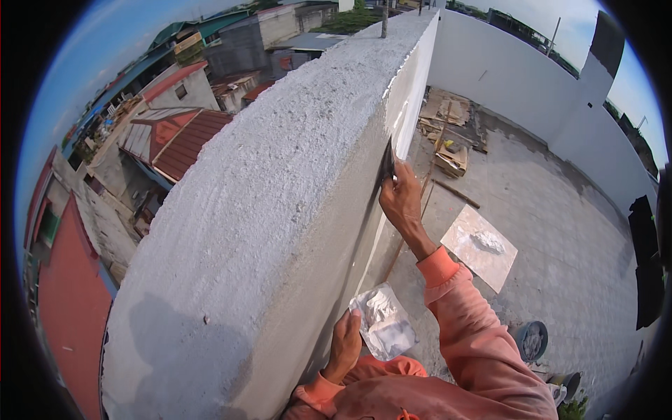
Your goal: The person applies wall filler to a concrete wall using a putty knife.
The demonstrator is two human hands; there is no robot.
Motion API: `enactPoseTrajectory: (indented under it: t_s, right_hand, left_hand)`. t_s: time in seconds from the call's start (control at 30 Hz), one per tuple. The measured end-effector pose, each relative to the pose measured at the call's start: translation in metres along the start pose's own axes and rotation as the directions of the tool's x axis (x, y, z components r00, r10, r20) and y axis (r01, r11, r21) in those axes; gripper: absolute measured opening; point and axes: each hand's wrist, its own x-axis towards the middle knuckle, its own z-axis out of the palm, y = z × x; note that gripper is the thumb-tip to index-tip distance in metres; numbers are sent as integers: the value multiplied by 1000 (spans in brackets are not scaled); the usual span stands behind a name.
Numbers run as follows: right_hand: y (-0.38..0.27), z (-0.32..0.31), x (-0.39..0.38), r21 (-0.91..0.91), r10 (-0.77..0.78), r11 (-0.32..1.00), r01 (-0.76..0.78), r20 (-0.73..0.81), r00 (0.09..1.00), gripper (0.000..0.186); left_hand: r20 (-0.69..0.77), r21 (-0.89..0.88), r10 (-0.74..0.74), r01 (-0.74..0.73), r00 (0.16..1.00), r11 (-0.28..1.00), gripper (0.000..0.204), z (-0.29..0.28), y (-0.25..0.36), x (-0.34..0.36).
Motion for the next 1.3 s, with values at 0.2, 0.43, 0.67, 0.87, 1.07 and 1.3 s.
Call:
enactPoseTrajectory:
  t_s: [0.2, 0.43, 0.67, 0.87, 1.07, 1.3]
  right_hand:
    - [-16, -6, -53, 16, -284, 958, 286, -73, 956, 46]
    - [40, -60, 41, 191, 121, 977, -96, -126, 985, 25]
    - [67, -33, 156, 3, 160, 987, -162, -170, 972, 39]
    - [55, -23, 166, 75, 141, 988, -135, -85, 986, 40]
    - [37, -21, 123, 81, 87, 993, -80, -77, 993, 37]
    - [-6, -22, 66, -8, -94, 996, 93, -77, 993, 39]
  left_hand:
    - [57, 5, 12, -12, 998, 1000, 40, -2, 13, -1]
    - [-33, -123, -16, 12, 999, 992, 40, 19, 19, -7]
    - [-74, -14, 4, -5, 997, 1000, 39, 14, 19, -10]
    - [-148, -134, 19, -39, 989, 990, 37, 14, -9, -5]
    - [-58, -123, -47, 40, 997, 992, 34, 7, 1, -9]
    - [5, 25, 57, -57, 998, 998, 34, 2, 9, -11]
